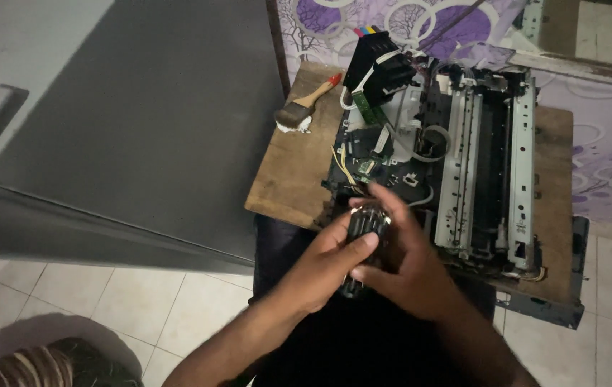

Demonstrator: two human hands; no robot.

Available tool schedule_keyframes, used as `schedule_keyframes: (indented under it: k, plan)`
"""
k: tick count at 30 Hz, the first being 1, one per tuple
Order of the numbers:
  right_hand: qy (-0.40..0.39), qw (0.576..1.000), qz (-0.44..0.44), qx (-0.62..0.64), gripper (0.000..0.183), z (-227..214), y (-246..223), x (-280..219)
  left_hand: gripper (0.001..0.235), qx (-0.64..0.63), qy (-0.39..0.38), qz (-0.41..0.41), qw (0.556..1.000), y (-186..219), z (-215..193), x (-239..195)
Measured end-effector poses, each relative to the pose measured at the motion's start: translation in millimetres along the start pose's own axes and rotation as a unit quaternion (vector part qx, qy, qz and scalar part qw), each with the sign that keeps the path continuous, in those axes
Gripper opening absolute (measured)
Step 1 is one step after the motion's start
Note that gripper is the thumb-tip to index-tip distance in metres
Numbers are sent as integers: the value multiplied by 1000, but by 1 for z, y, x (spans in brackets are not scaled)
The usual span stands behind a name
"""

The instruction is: The person cleans a small black component of a disassembled printer with a white cloth, then reattaches it to the main body. They then use a screwdriver to tighten screws on the printer's frame.

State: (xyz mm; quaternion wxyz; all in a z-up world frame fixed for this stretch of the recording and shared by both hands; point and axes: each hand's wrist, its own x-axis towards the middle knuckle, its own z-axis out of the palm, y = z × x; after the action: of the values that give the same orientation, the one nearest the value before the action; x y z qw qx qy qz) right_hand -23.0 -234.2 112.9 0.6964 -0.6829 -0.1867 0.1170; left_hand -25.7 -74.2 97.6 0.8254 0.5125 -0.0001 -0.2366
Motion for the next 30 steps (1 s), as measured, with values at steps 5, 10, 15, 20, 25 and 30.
schedule_keyframes:
  k: [5,10,15,20,25,30]
  plan:
    - [84,994,-20,63,65,-16,-1,-11,50,-87,-12,-36,995,-7,-3,2]
    - [161,985,1,-60,21,-6,-18,-24,39,-91,23,-42,995,-12,-6,4]
    - [179,956,-63,-223,1,-4,-20,-29,31,-112,31,-25,993,-9,-7,3]
    - [111,951,-54,-282,9,6,-16,-25,39,33,60,120,990,2,6,-2]
    - [101,938,-48,-329,2,4,-1,-25,56,232,115,128,957,1,12,-11]
    - [82,931,-23,-355,17,7,0,-31,56,327,131,143,925,16,21,-22]
